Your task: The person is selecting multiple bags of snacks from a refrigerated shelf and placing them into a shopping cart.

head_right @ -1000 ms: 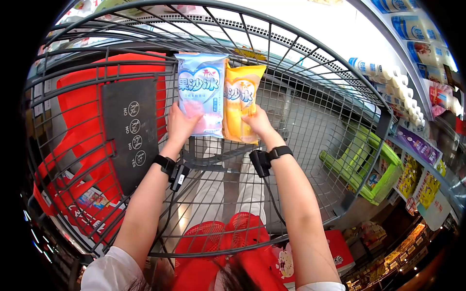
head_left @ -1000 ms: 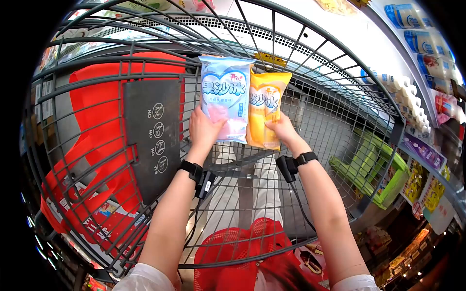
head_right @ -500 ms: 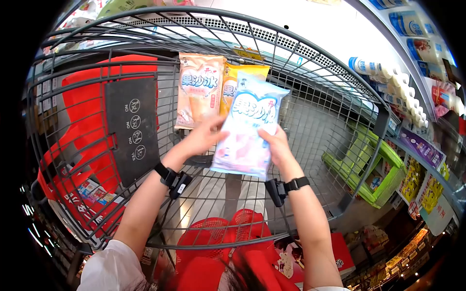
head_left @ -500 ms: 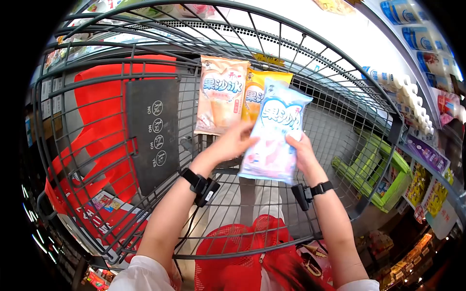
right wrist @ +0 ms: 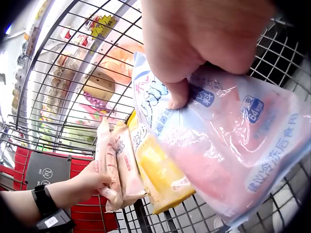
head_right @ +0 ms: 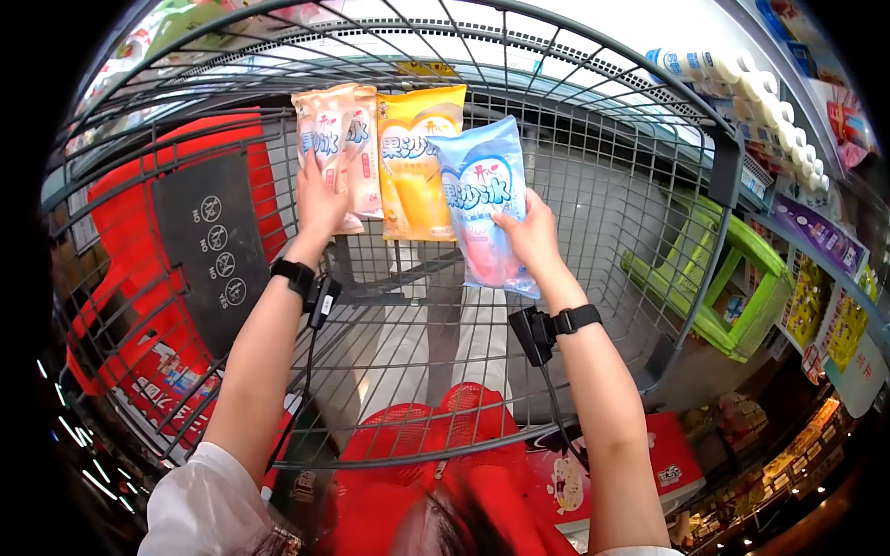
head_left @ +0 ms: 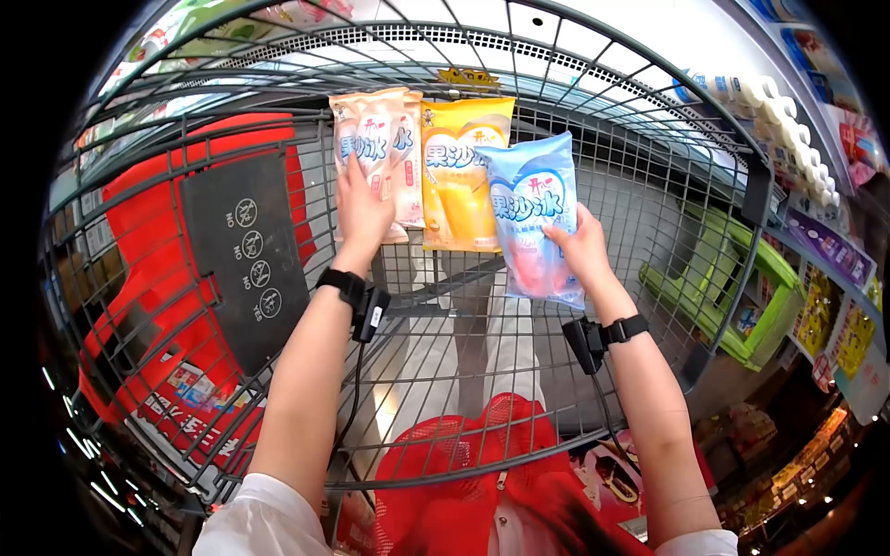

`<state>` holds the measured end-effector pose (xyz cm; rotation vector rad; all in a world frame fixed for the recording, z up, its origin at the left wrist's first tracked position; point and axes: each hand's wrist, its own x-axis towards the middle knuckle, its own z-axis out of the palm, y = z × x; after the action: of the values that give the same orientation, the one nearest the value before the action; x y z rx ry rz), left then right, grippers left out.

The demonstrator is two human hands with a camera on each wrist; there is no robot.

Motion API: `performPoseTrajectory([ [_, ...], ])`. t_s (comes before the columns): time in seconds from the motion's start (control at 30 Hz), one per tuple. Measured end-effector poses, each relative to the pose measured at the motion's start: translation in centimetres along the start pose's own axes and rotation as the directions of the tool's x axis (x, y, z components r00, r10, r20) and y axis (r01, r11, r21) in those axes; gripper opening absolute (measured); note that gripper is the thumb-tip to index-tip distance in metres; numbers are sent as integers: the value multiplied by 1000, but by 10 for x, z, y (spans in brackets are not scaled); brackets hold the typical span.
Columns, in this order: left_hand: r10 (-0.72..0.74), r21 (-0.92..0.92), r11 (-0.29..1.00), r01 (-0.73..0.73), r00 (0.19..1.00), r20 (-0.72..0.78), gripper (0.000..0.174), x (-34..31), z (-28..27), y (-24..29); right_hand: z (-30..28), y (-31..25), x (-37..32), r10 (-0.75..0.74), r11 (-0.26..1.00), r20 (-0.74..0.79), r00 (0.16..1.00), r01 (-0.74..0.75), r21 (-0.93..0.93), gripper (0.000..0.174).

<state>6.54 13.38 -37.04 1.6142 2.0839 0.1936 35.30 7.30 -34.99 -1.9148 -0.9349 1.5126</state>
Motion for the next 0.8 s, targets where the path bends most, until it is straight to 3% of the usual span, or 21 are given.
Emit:
performPoseTrajectory([
  [0.03, -43, -11, 999, 43, 998, 36, 77, 4, -7, -1, -2, -2, 1, -3, 1000, -5, 1000, 3, 12, 28],
  [0.1, 16, 24, 1000, -17, 1000, 15, 77, 8, -9, -7, -6, -8, 3, -3, 999, -10, 1000, 3, -33, 29],
  [0.17, -7, 114, 993, -12, 988, 157, 82, 6, -14, -1, -11, -15, 1, 7, 1000, -6, 1000, -7, -20, 29],
  [0.2, -5, 112, 994, -13, 987, 158, 82, 5, -7, -3, -15, -17, 0, 15, 1000, 5, 1000, -15, -22, 29],
  [0.27, 219, 376, 897, -232, 973, 77, 89, 2, 14, -15, -17, -16, 0, 16, 1000, -17, 1000, -16, -4, 28],
  [0.43, 155, 467, 864, -190, 982, 111, 98, -1, 28, -15, -21, -16, 11, 31, 998, -69, 997, -27, 56, 26],
  [0.5, 154, 454, 870, -193, 980, 122, 99, -3, 29, -16, -26, -12, 23, 42, 982, -58, 997, -31, 185, 24],
  [0.63, 24, 462, 882, -98, 986, 164, 100, -3, 31, -9, -26, 3, 56, 47, 930, 68, 997, -68, 362, 26],
  [0.7, -16, 456, 888, -64, 985, 170, 99, -6, 28, 1, -15, 12, 70, 29, 958, 9, 1000, -31, 286, 33],
  [0.73, 161, 499, 824, -267, 956, 245, 96, -13, 24, 13, -7, 10, 71, 5, 1000, -179, 984, -3, 7, 39],
  [0.77, 322, 520, 721, -457, 886, 333, 94, -22, 22, 25, 0, 9, 70, -66, 961, -348, 935, -34, -273, 44],
  [0.8, 324, 516, 722, -461, 884, 337, 94, -31, 21, 37, 7, 22, 74, -313, 911, -383, 869, 160, -381, 55],
])
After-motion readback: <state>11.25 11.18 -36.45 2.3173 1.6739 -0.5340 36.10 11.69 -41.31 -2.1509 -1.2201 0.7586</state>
